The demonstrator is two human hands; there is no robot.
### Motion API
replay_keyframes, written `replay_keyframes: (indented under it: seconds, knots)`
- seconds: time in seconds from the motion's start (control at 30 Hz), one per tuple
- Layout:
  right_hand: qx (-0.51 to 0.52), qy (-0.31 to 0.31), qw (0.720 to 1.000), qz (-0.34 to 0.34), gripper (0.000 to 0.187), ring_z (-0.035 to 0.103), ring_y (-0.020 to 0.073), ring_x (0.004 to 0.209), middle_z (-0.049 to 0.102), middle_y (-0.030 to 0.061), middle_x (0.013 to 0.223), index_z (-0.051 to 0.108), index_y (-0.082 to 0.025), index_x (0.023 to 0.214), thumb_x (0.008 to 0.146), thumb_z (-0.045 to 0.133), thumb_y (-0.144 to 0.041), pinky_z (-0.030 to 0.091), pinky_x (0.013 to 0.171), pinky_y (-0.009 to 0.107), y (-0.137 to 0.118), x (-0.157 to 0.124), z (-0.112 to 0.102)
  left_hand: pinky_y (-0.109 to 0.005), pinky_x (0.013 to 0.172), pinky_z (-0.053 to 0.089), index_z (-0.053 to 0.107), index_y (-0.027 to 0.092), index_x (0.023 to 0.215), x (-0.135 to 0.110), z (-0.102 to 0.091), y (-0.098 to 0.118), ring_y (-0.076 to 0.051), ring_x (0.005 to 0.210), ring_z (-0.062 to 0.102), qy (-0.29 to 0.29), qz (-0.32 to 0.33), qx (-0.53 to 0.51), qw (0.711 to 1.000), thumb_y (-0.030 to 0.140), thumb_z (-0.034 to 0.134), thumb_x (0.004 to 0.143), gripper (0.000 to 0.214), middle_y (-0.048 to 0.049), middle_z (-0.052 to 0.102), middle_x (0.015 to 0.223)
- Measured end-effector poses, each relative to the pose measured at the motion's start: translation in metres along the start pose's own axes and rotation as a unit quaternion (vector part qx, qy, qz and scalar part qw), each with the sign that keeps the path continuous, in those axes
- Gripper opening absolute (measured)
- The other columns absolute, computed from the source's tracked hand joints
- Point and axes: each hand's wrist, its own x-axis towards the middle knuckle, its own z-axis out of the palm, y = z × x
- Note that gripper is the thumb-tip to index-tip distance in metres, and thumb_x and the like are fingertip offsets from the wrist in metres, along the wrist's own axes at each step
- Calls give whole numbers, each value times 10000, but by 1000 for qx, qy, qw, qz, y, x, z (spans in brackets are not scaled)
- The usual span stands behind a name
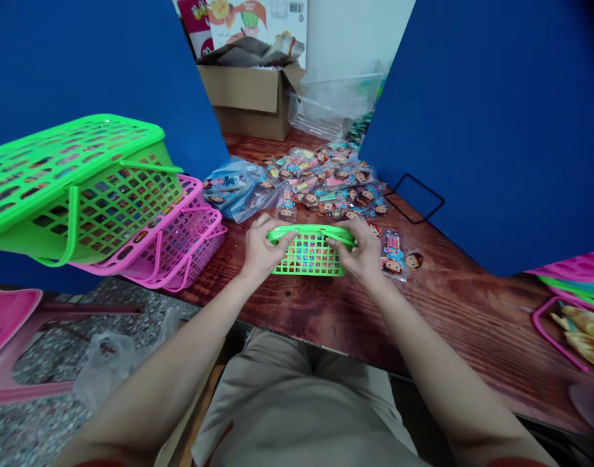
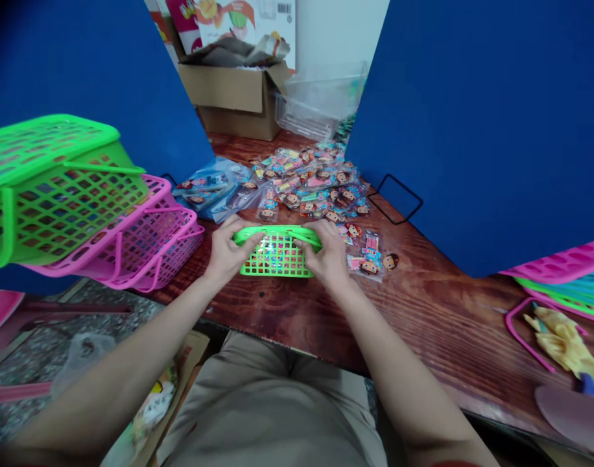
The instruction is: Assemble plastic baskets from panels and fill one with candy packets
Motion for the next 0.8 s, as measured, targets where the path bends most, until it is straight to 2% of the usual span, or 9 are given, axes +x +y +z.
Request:
replay_keyframes:
  seconds: [0.2,0.33,0.43,0.53,0.67,0.8]
  knots:
    - [4,14,1000,-6,120,596,248,851,663,60,882,643,-235,916,816,647,-302,471,770,400,1,3,3,-297,710,444,713,184,829,1,3,-4,-180,767,574,11,10,45,999,387,675,783,211,-21,592,771]
    - [86,-55,994,33,306,598,227,880,655,49,908,661,-224,964,757,731,-439,482,807,379,14,7,-10,-292,709,440,697,181,821,3,2,-6,-170,758,568,3,22,33,999,401,662,793,224,-14,582,772]
    - [244,-128,956,98,484,620,210,951,661,58,1058,613,-239,1126,749,729,-519,496,854,366,27,5,-25,-284,694,434,683,181,798,3,1,-4,-168,765,559,0,25,32,999,411,663,792,230,-10,569,767]
    - [350,-151,913,145,505,641,201,990,668,67,1129,588,-255,1167,777,688,-559,504,878,355,38,3,-32,-277,678,421,681,186,806,4,1,-2,-162,758,548,1,33,32,999,408,674,786,223,-3,552,762]
    - [373,-125,903,170,471,662,199,919,704,53,1017,670,-226,998,677,777,-553,512,851,343,47,4,-28,-270,665,412,679,190,806,6,1,-1,-152,742,534,-9,33,28,999,394,673,788,205,1,541,759]
    - [395,-116,891,190,444,672,195,836,720,37,928,707,-224,913,627,806,-549,527,804,352,49,5,-25,-278,678,427,677,190,812,6,1,-1,-157,757,541,-8,36,27,999,393,666,795,204,-5,547,771]
